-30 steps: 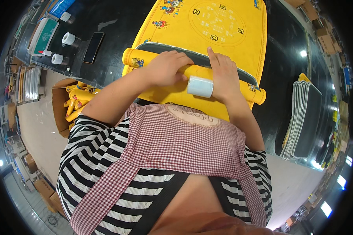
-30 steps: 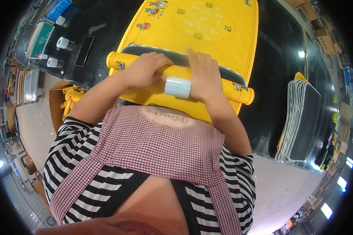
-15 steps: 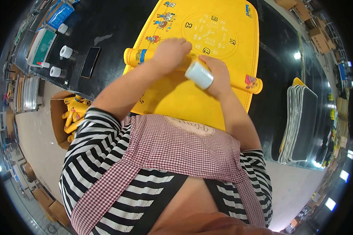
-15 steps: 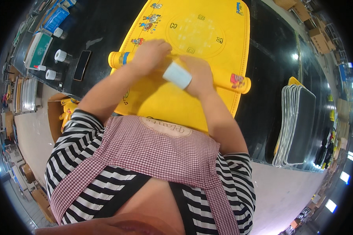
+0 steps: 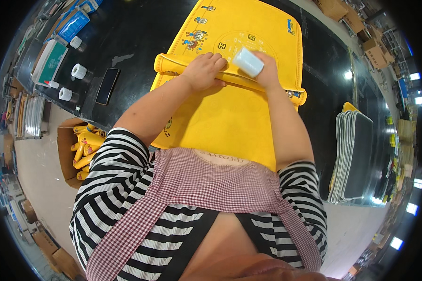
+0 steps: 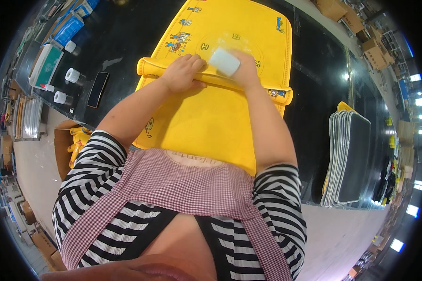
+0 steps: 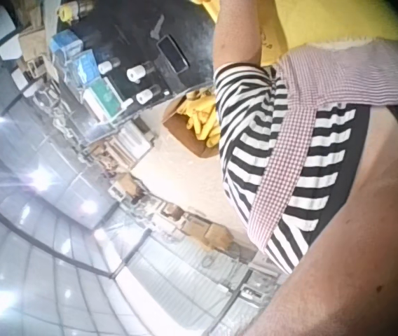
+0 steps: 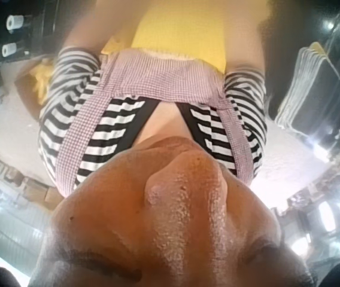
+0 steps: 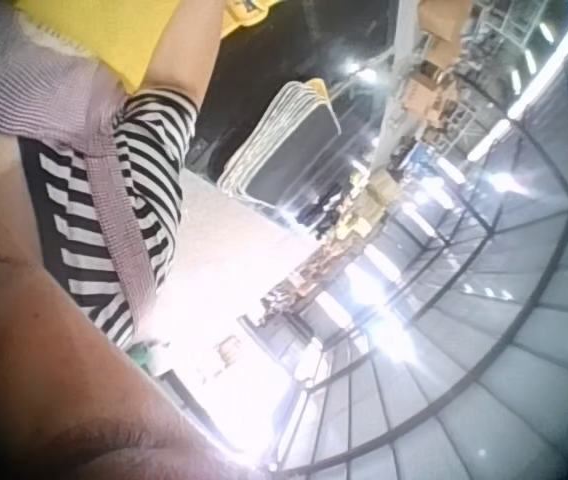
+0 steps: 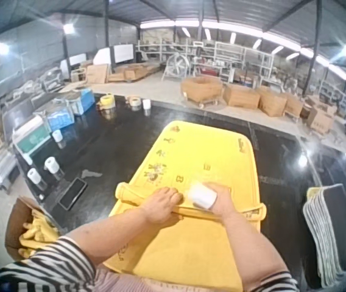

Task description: The person rolls yellow and gray mats on a black table, secures them with tape, and stacks them. The person repeats this process for multiple mats, handling them one at a time.

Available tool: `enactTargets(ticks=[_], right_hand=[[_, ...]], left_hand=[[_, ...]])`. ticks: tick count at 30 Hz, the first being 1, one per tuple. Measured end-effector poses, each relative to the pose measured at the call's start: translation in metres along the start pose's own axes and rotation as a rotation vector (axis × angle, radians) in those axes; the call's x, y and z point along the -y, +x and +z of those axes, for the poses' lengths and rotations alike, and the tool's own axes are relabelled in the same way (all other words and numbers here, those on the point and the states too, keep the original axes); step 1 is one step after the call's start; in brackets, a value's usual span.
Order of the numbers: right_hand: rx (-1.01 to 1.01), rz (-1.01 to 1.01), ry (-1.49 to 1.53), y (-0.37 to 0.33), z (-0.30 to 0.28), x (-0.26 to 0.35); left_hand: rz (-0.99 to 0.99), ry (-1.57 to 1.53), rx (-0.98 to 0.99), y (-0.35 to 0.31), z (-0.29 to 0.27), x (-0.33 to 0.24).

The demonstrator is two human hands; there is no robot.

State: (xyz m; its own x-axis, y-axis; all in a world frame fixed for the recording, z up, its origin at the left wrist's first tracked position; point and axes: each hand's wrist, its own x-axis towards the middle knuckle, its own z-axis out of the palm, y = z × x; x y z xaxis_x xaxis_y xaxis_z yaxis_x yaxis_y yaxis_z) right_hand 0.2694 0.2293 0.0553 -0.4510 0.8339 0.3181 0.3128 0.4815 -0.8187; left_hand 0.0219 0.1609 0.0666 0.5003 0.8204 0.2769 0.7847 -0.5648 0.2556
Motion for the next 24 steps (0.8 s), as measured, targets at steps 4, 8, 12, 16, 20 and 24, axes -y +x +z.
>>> enactTargets(ticks=[4,8,12,16,20,24], right_hand=[[0.033,-0.380,-0.390,-0.078,0.016,0.049],[0.064,-0.412,-0.333,-0.144,0.028,0.069],[0.063,-0.344,-0.402,-0.159,0.034,0.086],[0.096,-0.135,-0.338,-0.090,0.023,0.054],[0.045,0.109,-0.099,0.001,-0.006,-0.001],[-0.032,0.230,-0.041,0.044,-0.023,-0.048]], left_hand=[[0.017,-0.031,0.115,-0.001,-0.018,-0.014],[0.016,-0.128,0.313,-0.039,-0.016,-0.043],[-0.080,-0.129,0.411,-0.044,-0.017,-0.050],[-0.092,-0.013,0.144,-0.019,-0.005,-0.020],[-0.074,0.012,-0.070,-0.014,-0.001,-0.041],[0.039,0.169,-0.287,-0.022,0.030,-0.055]])
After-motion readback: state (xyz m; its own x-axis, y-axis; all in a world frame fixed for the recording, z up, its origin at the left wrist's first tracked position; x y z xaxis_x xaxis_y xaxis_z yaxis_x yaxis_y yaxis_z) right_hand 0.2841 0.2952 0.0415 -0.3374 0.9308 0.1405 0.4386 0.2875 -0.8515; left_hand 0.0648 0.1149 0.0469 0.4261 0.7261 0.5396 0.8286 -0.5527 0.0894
